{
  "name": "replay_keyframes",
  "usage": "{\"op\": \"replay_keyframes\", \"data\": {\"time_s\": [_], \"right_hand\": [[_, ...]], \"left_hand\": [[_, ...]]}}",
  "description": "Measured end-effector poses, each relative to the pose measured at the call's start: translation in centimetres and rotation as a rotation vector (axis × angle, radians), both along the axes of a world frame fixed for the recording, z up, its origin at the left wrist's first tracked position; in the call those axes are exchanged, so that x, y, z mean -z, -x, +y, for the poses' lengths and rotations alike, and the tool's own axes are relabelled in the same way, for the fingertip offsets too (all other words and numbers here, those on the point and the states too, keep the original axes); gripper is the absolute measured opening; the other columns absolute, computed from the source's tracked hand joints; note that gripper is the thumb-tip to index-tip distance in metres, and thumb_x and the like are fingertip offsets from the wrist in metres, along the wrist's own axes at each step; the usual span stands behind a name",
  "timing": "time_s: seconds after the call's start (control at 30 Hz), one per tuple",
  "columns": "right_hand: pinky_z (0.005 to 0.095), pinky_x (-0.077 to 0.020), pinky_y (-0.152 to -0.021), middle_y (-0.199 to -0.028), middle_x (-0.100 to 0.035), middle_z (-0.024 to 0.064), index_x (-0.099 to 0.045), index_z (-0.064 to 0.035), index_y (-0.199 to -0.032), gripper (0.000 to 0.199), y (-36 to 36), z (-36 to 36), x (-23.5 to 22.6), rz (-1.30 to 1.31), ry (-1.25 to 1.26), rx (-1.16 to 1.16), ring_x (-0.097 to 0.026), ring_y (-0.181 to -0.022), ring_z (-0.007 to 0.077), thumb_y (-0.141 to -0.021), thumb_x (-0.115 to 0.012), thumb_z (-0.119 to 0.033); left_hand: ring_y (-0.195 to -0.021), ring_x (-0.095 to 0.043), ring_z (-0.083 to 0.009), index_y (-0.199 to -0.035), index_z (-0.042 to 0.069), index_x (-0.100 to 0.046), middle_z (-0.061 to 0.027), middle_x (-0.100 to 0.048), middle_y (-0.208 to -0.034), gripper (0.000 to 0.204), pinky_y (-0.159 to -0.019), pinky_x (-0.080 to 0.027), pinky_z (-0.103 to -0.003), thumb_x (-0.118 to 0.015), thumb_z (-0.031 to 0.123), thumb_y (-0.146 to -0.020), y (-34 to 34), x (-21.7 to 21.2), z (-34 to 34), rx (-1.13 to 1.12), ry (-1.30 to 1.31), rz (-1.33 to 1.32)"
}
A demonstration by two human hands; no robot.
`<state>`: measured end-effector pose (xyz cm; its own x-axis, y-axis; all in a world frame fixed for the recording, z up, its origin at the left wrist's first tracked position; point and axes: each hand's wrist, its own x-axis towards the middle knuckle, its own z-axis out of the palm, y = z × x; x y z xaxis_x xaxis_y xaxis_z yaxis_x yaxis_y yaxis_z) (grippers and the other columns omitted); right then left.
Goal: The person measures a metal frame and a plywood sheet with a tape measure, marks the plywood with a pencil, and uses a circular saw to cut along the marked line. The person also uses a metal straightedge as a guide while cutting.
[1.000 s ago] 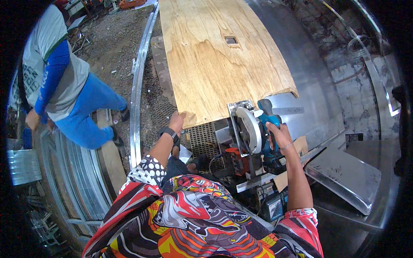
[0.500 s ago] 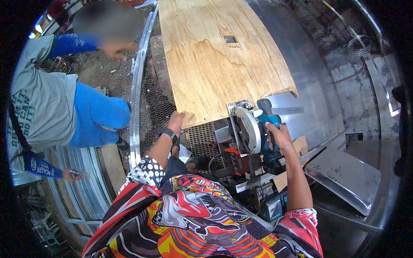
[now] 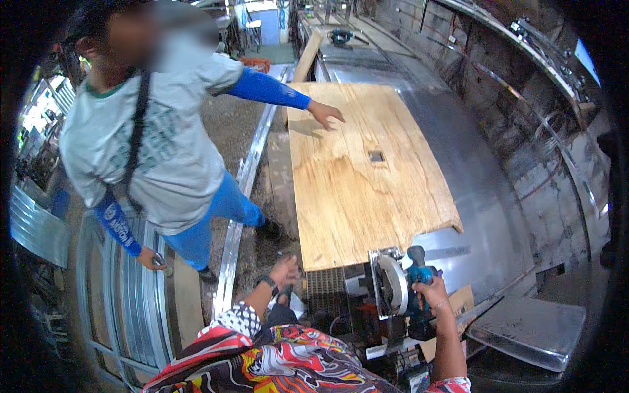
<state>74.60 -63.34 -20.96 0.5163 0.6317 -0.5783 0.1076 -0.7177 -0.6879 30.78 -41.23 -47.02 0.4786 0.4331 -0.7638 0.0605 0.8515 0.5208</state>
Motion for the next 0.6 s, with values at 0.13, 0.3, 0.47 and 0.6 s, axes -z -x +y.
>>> {"op": "replay_keyframes", "data": {"time_s": [0.13, 0.3, 0.47, 0.6], "right_hand": [[0.0369, -0.0437, -0.042, -0.067, -0.06, 0.0079, -0.062, -0.0026, -0.098, 0.02, 0.3, 0.8, -0.3, -0.136, -0.077, -0.047, -0.055, -0.048, 0.0203, -0.085, -0.076, -0.011], [0.0389, -0.0473, -0.045, -0.069, -0.064, 0.0119, -0.066, 0.0012, -0.098, 0.027, 0.2, 2.0, -1.8, -0.18, 0.098, -0.056, -0.061, -0.053, 0.0238, -0.084, -0.077, -0.018], [0.0391, -0.0494, -0.045, -0.07, -0.067, 0.0126, -0.071, 0.003, -0.091, 0.026, 0.2, 3.5, -4.7, -0.301, 0.094, -0.209, -0.061, -0.051, 0.0217, -0.079, -0.078, -0.019], [0.0415, -0.0498, -0.043, -0.067, -0.067, 0.0143, -0.07, 0.0058, -0.081, 0.026, 1.0, 4.6, -6.2, -0.308, 0.251, -0.199, -0.062, -0.049, 0.0235, -0.078, -0.076, -0.02]], "left_hand": [[-0.109, -0.065, -0.0275, -0.144, 0.022, -0.051, -0.0129, -0.066, -0.121, 0.054, -0.087, -0.054, -0.047, -0.058, 0.054, -0.101, 5.9, 6.6, -2.4, 0.22, -0.049, 0.099], [-0.102, -0.066, -0.0307, -0.136, 0.018, -0.055, -0.0133, -0.067, -0.115, 0.049, -0.083, -0.055, -0.049, -0.057, 0.05, -0.1, 15.1, 10.7, -8.8, 0.378, -0.262, 0.233], [-0.096, -0.066, -0.0338, -0.128, 0.014, -0.058, -0.0137, -0.068, -0.108, 0.044, -0.079, -0.056, -0.052, -0.056, 0.047, -0.099, 22.8, 10.1, -12.7, 0.277, -0.13, 0.214], [-0.091, -0.067, -0.0364, -0.122, 0.011, -0.061, -0.014, -0.068, -0.103, 0.041, -0.076, -0.056, -0.054, -0.056, 0.044, -0.099, 27.4, 9.7, -12.3, 0.115, -0.01, 0.181]]}}
